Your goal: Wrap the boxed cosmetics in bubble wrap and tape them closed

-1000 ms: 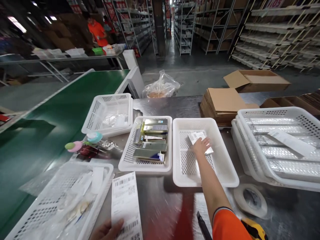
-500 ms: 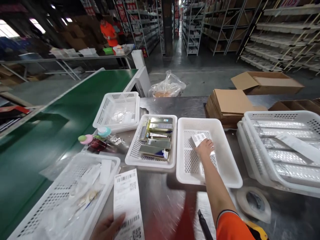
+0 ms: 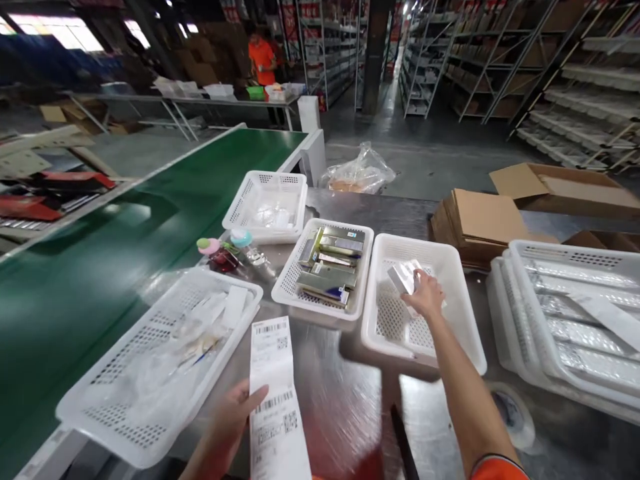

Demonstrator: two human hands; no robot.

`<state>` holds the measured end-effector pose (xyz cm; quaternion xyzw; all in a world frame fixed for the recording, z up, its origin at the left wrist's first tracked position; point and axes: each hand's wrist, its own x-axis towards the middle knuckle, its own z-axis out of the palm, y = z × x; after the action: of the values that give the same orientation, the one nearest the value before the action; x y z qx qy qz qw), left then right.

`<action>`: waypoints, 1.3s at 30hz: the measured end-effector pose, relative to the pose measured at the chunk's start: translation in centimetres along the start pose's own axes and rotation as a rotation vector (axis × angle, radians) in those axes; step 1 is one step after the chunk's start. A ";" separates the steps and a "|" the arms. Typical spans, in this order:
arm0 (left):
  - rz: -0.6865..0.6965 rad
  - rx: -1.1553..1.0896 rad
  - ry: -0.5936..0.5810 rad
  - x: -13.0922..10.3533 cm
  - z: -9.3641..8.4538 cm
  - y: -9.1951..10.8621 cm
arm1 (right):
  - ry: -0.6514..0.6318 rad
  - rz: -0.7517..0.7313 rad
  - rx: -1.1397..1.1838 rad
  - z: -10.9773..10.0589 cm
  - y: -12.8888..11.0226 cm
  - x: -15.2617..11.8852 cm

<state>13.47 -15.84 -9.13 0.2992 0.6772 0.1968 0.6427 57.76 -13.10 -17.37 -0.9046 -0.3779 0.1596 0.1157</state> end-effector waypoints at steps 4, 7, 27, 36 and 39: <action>-0.016 -0.108 0.024 -0.1 -1.0 -0.5 | 0.065 -0.397 0.131 -4.2 -0.3 -8.7; 0.006 -0.119 0.061 -0.5 -1.9 -0.7 | -0.050 -0.657 0.123 -2.4 -0.9 -17.3; 0.262 -0.251 -0.043 -1.5 -5.4 -4.2 | -0.347 -0.494 0.550 13.7 -0.5 -25.6; 0.204 -0.175 -0.210 0.9 -5.7 -4.4 | -0.948 0.235 1.500 12.1 -15.8 -33.4; 0.281 -0.020 -0.303 1.7 -7.7 -4.5 | -1.099 0.334 1.404 11.4 -16.6 -32.9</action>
<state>5.21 -17.14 -12.65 0.4105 0.5223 0.2442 0.7065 20.91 -24.39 -15.82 -0.4655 -0.0598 0.7771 0.4192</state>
